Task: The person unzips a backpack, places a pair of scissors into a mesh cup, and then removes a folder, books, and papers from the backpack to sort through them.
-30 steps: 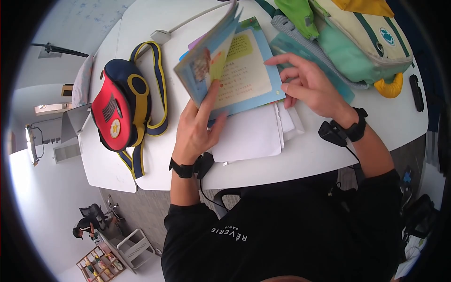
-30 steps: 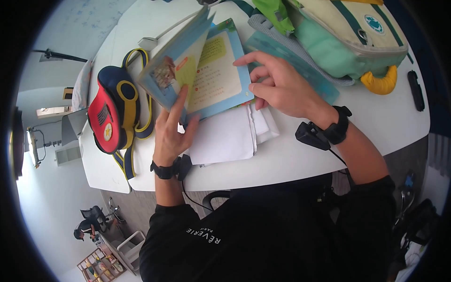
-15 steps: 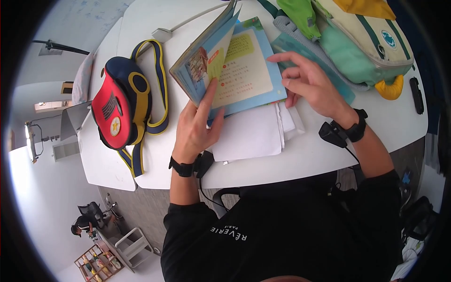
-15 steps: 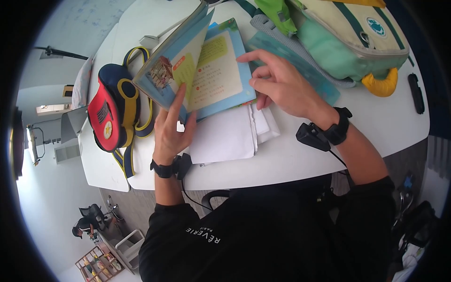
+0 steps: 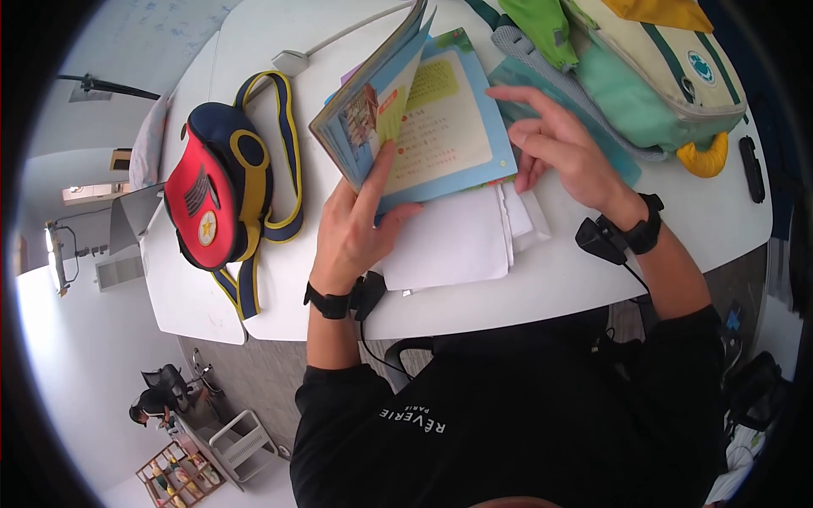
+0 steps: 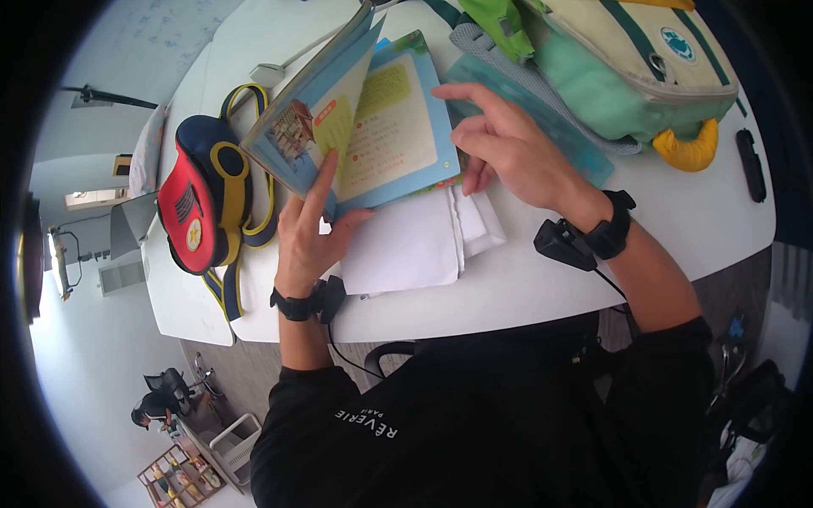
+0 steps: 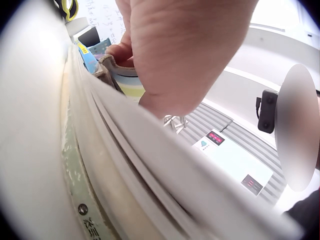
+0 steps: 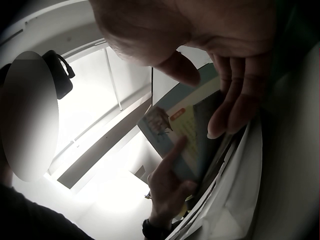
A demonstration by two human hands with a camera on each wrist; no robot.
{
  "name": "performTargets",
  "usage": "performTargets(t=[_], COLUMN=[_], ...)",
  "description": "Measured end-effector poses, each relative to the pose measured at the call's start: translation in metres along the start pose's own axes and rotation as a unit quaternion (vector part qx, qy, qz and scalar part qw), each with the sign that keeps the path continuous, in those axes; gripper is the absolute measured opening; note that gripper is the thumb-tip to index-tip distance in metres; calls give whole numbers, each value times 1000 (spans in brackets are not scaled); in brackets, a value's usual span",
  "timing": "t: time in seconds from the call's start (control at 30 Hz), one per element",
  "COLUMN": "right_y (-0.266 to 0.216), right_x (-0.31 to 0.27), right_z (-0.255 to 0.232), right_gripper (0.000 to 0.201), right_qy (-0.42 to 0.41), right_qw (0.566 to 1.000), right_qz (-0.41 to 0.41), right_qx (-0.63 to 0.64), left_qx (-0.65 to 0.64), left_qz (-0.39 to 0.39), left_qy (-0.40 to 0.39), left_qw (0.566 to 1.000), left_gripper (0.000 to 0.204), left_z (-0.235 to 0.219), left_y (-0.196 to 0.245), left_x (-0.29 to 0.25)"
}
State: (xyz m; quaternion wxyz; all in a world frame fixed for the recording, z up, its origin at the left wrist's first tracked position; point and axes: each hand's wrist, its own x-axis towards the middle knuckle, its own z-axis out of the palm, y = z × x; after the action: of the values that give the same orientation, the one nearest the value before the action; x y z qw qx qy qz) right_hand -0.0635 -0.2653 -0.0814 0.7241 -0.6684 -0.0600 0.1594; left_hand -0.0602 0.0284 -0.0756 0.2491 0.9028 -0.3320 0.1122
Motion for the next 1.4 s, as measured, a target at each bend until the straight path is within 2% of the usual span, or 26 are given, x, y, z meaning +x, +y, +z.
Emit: performTargets(t=[0.5,0.57,0.7,0.77,0.9,1.07,1.2,1.27,1.4], right_y=[-4,-5,-4,-4,-4,-4,-3,-1,-2], right_x=[0,0,-1,1,1,1,2,1,1], right_z=[1,1,1,1,3,2,2,2,2], right_gripper=[54,53,49,46,45,45,49,49,49], right_qy=[10,7,3,-3,1,2,-4,0,-5], right_qw=[1000,1000,1000,1000,1000,1000,1000,1000,1000], right_qz=[-1,3,1,5,3,-1,0,-5,-7], right_qx=[7,9,6,1,2,-8,-12,-11,-16], left_qx=[21,17,48,35,1,66,57,30,12], left_qz=[16,29,75,31,3,80,70,31,3], left_qy=[58,27,-16,-14,7,-28,-14,-16,1], left_qw=[998,999,996,999,1000,994,996,999,1000], left_gripper=[58,67,67,67,66,69,70,65,65], left_z=[0,-2,-5,-5,-1,-2,-3,-3,-2], left_y=[1,1,3,5,1,-2,-1,0,5], left_x=[3,4,5,3,1,3,4,2,2])
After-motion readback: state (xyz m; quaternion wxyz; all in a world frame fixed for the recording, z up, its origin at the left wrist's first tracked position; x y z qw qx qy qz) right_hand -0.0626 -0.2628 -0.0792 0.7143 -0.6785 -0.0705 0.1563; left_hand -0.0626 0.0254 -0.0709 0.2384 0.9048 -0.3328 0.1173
